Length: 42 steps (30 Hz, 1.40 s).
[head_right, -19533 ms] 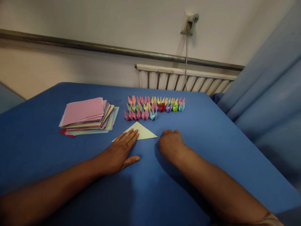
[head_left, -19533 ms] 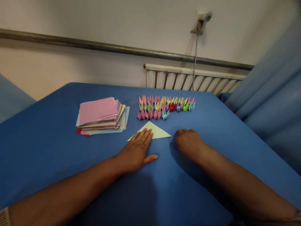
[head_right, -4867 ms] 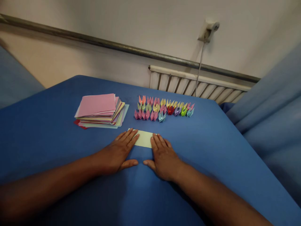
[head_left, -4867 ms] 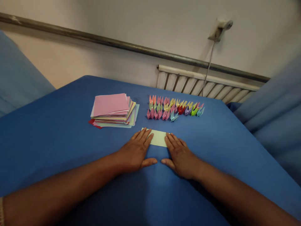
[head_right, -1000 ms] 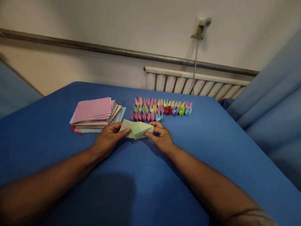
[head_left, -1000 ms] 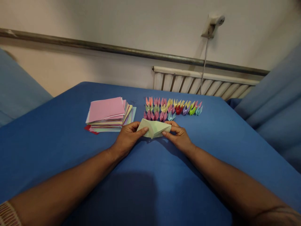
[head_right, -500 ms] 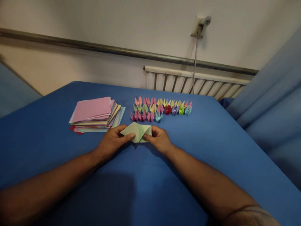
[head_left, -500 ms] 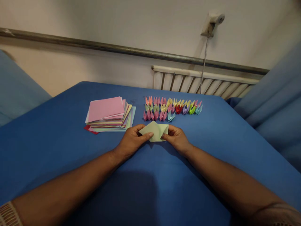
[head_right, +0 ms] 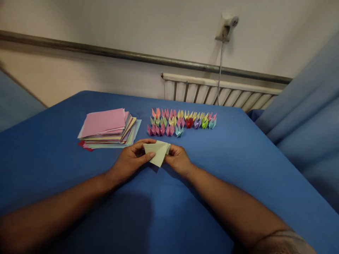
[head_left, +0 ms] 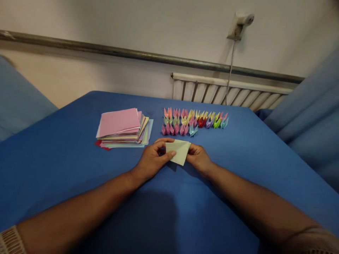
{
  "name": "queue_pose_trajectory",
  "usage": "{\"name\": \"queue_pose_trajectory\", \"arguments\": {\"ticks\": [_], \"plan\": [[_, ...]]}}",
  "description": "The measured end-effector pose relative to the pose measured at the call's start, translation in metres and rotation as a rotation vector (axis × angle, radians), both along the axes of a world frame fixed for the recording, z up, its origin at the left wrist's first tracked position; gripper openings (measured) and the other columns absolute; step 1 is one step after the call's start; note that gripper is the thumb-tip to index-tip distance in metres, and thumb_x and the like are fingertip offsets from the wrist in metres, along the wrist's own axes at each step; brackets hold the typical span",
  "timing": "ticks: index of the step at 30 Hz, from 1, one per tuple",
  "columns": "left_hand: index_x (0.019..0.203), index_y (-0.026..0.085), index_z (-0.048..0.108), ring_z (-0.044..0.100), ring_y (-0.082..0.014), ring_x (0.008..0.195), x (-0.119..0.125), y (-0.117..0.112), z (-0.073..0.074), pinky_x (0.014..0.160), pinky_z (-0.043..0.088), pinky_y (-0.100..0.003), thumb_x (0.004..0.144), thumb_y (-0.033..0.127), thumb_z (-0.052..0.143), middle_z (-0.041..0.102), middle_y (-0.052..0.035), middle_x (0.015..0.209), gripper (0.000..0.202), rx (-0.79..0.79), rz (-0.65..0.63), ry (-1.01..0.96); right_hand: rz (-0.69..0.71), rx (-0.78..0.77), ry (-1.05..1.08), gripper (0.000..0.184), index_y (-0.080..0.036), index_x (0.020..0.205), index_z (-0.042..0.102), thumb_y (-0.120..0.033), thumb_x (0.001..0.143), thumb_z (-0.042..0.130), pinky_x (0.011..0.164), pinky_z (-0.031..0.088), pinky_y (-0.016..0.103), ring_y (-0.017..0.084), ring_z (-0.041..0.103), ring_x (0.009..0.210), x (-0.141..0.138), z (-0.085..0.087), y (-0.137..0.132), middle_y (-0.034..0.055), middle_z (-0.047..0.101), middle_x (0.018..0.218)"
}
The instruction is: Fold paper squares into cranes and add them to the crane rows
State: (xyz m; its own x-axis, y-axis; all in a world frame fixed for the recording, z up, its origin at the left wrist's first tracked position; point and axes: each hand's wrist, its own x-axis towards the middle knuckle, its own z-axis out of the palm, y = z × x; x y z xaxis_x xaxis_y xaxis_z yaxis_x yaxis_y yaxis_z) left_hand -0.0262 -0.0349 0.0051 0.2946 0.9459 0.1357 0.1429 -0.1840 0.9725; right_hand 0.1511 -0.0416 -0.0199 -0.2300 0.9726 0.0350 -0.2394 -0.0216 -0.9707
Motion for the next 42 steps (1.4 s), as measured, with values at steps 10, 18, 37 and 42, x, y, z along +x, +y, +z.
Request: {"name": "queue_pose_trajectory", "arguments": {"ticks": [10, 18, 37, 42], "plan": [[0.104, 0.015, 0.064, 0.066, -0.022, 0.094, 0.007, -0.008, 0.008, 0.085, 0.051, -0.035, 0.068, 0.039, 0.075, 0.071, -0.0074, 0.104, 0.045, -0.229, 0.022, -0.169, -0.046, -0.052, 0.073, 0.035, -0.022, 0.087, 0.072, -0.039, 0.059, 0.083, 0.073, 0.053, 0.033, 0.016, 0.065, 0.072, -0.001, 0.004, 0.0, 0.0011, 0.073, 0.079], [0.08, 0.015, 0.06, 0.061, -0.0139, 0.07, 0.009, -0.008, 0.01, 0.07, 0.05, -0.028, 0.065, 0.037, 0.077, 0.066, 0.0, 0.077, 0.032, -0.203, 0.041, -0.133, 0.012, -0.023, 0.082, 0.039, -0.022, 0.091, 0.072, -0.041, 0.058, 0.083, 0.081, 0.052, 0.038, 0.018, 0.067, 0.077, -0.005, 0.006, -0.003, 0.0011, 0.073, 0.083], [0.089, 0.018, 0.058, 0.06, -0.0142, 0.073, 0.0, -0.001, 0.004, 0.068, 0.049, -0.026, 0.071, 0.034, 0.071, 0.063, 0.0011, 0.079, 0.028, 0.024, 0.065, 0.052, -0.081, 0.072, -0.062, 0.031, -0.02, 0.074, 0.06, -0.046, 0.066, 0.077, 0.06, 0.047, 0.026, 0.011, 0.055, 0.059, 0.005, 0.003, 0.003, -0.0032, 0.062, 0.065], [0.098, 0.017, 0.057, 0.063, -0.0154, 0.068, -0.001, 0.002, 0.006, 0.062, 0.05, -0.026, 0.07, 0.038, 0.073, 0.066, -0.0004, 0.078, 0.038, -0.059, 0.135, -0.034, 0.02, 0.066, -0.122, 0.032, -0.02, 0.072, 0.059, -0.047, 0.066, 0.076, 0.057, 0.045, 0.025, 0.01, 0.054, 0.056, 0.003, -0.002, 0.001, -0.0032, 0.061, 0.064]]}}
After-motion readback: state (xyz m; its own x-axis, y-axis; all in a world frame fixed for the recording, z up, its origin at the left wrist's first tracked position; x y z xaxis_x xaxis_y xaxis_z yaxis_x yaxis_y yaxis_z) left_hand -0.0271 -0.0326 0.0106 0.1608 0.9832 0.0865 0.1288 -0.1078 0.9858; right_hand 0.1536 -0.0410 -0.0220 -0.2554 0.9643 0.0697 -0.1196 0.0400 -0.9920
